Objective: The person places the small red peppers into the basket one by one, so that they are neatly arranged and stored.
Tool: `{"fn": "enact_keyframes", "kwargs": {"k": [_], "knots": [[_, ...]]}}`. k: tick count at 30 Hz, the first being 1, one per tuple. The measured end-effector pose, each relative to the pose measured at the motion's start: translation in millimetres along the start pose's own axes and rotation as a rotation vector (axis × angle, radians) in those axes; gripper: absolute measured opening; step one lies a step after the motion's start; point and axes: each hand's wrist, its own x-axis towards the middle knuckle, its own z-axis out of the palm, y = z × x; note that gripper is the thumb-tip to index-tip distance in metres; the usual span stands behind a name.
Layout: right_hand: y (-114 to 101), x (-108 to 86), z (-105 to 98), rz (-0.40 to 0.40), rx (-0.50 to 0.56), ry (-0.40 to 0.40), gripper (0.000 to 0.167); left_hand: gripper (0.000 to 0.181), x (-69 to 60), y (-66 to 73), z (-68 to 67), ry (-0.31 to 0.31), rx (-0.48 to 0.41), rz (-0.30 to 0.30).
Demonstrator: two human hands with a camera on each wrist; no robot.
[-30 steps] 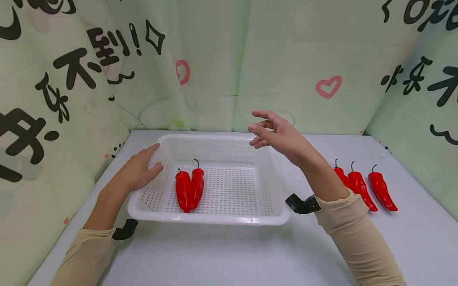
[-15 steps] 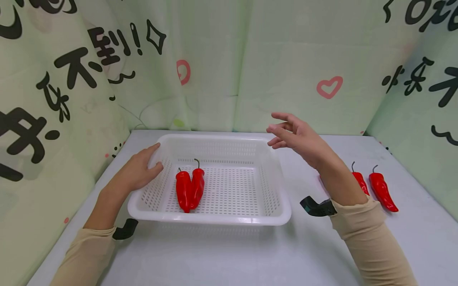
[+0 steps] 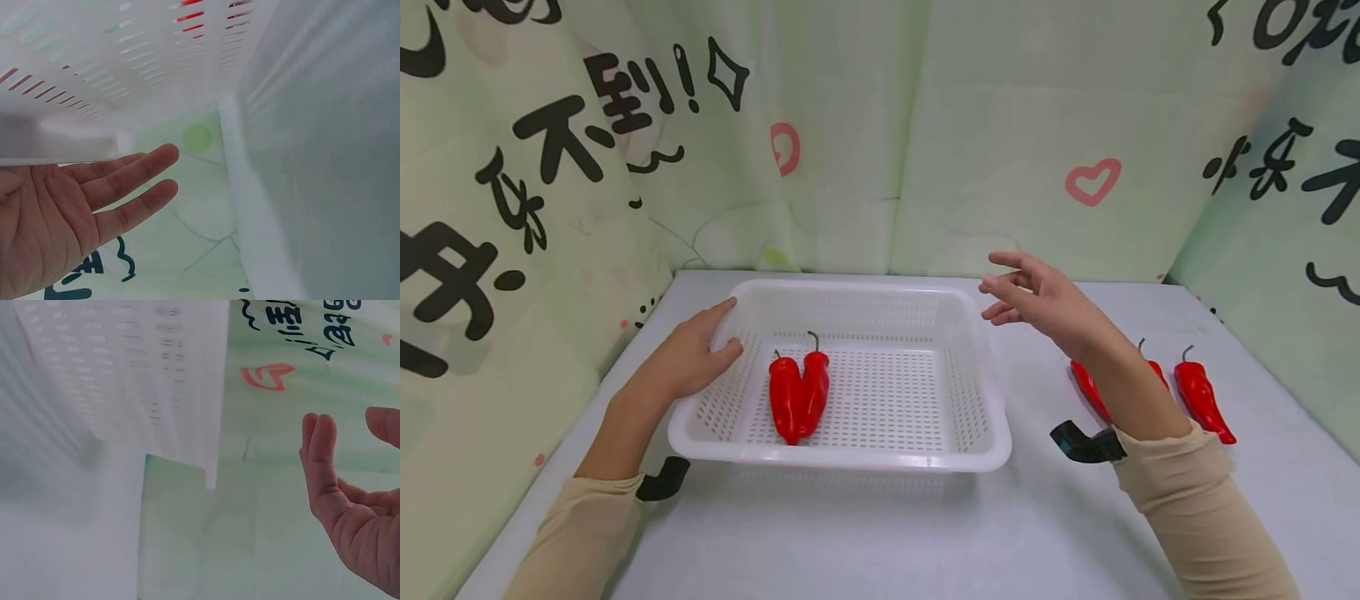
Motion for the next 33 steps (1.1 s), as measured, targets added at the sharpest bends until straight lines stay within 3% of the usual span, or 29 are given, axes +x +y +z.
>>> {"fn": "enact_keyframes", "kwargs": {"k": [15,33], "knots": [[28,-6.8,-4,0.082,-0.102,0.007,0.077,0.07,-1.3,3.1,1.5,-0.002,-0.011,-0.01],[63,-18.8,-17,0.155,-0.13,0.006,0.082,0.07,-1.3,3.1,1.3,-0.001,-0.014,-0.017]]}}
